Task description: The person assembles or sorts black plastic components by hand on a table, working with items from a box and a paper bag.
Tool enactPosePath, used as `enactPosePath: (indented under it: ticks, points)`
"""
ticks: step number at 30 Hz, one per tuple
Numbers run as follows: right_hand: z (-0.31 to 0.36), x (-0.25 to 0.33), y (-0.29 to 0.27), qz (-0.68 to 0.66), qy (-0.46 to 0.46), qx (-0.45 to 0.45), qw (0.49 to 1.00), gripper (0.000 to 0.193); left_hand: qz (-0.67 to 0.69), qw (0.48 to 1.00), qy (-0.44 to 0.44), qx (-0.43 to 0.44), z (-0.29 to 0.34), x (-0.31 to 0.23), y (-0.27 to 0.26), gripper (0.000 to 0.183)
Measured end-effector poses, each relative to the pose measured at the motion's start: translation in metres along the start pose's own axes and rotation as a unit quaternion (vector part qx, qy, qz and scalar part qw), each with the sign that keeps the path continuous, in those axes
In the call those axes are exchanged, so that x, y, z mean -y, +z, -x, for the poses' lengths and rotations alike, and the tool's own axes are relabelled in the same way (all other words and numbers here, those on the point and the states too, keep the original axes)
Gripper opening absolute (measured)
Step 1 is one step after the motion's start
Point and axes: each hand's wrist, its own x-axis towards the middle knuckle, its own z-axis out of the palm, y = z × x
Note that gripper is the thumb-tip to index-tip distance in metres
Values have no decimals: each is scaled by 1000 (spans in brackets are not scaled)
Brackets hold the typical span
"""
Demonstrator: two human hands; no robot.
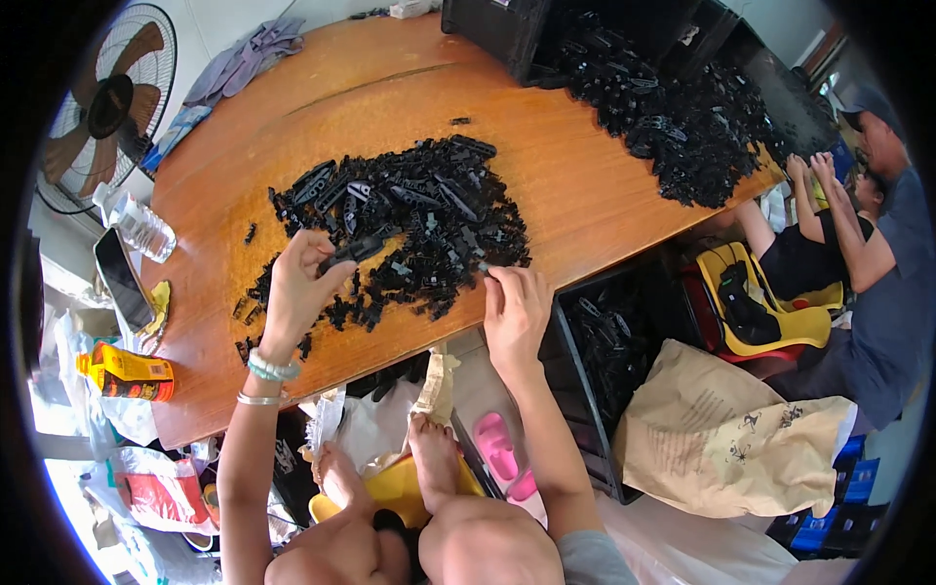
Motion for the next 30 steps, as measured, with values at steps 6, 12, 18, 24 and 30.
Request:
enactPosePath:
  ticks: [6, 12, 18, 24, 30]
  points:
    - [7, 36, -17, -239, 117, -2, 964, 16, 249, 965, -63, 53, 50, -18, -1, 27]
    - [1, 83, -25, -358, -21, 101, 928, 20, 244, 959, -95, 112, 72, -38, -2, 26]
    - [4, 88, -22, -292, -95, 88, 948, 24, 311, 929, -131, 149, 79, -39, -7, 25]
    - [13, 86, -22, -222, -160, 80, 958, 30, 356, 907, -172, 145, 77, -41, -4, 26]
    - [12, 91, -22, -428, 178, 248, 851, 28, 287, 941, -136, 119, 74, -40, -10, 15]
